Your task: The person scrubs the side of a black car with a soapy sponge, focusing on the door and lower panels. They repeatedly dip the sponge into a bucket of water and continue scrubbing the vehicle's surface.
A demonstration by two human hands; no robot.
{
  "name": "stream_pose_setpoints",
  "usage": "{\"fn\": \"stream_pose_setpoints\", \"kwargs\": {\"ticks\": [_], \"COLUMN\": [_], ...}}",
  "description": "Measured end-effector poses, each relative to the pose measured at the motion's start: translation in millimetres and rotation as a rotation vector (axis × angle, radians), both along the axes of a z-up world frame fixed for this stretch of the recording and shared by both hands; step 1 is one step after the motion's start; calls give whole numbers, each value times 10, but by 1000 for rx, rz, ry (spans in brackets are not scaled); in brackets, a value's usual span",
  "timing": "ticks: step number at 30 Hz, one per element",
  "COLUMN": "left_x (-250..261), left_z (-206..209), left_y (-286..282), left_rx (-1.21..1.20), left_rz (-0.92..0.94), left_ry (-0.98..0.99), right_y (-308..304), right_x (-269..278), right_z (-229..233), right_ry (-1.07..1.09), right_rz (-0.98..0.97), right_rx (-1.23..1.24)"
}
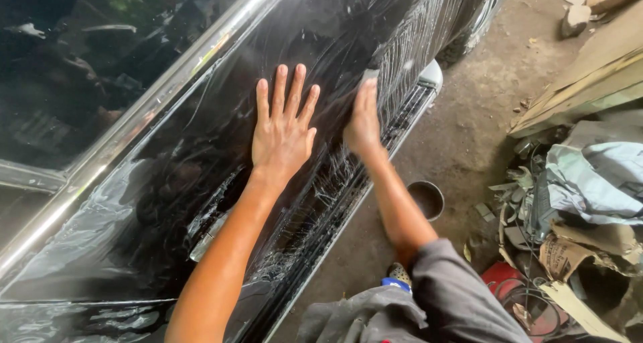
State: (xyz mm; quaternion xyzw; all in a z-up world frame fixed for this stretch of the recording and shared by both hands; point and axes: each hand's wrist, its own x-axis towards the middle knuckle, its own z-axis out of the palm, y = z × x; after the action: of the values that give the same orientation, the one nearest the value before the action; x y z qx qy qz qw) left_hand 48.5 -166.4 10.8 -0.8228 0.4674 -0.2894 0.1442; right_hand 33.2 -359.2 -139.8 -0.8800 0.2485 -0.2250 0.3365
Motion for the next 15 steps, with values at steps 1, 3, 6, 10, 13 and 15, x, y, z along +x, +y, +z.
{"fn": "stream_pose_setpoints", "kwargs": {"ticks": [1, 3, 6, 10, 13, 15], "left_x": [-4, 52, 86, 63, 57, 107], "left_z": [-27, -29, -58, -41, -127, -165], "left_y": [-44, -214, -311, -411, -500, -606], "left_rx": [2, 43, 81, 100, 94, 4], "left_rz": [1, 31, 48, 90, 110, 114], "left_ry": [3, -36, -36, -82, -91, -95], "right_y": [288, 769, 641, -724, -728, -290], "right_x": [-167, -419, -338, 171, 141, -79], "right_z": [-71, -157, -288, -282, -200, 30], "right_ry": [3, -440, -167, -244, -177, -352], "right_rz": [1, 152, 144, 84, 21, 124], "right_rx": [2, -207, -169, -218, -168, -178]}}
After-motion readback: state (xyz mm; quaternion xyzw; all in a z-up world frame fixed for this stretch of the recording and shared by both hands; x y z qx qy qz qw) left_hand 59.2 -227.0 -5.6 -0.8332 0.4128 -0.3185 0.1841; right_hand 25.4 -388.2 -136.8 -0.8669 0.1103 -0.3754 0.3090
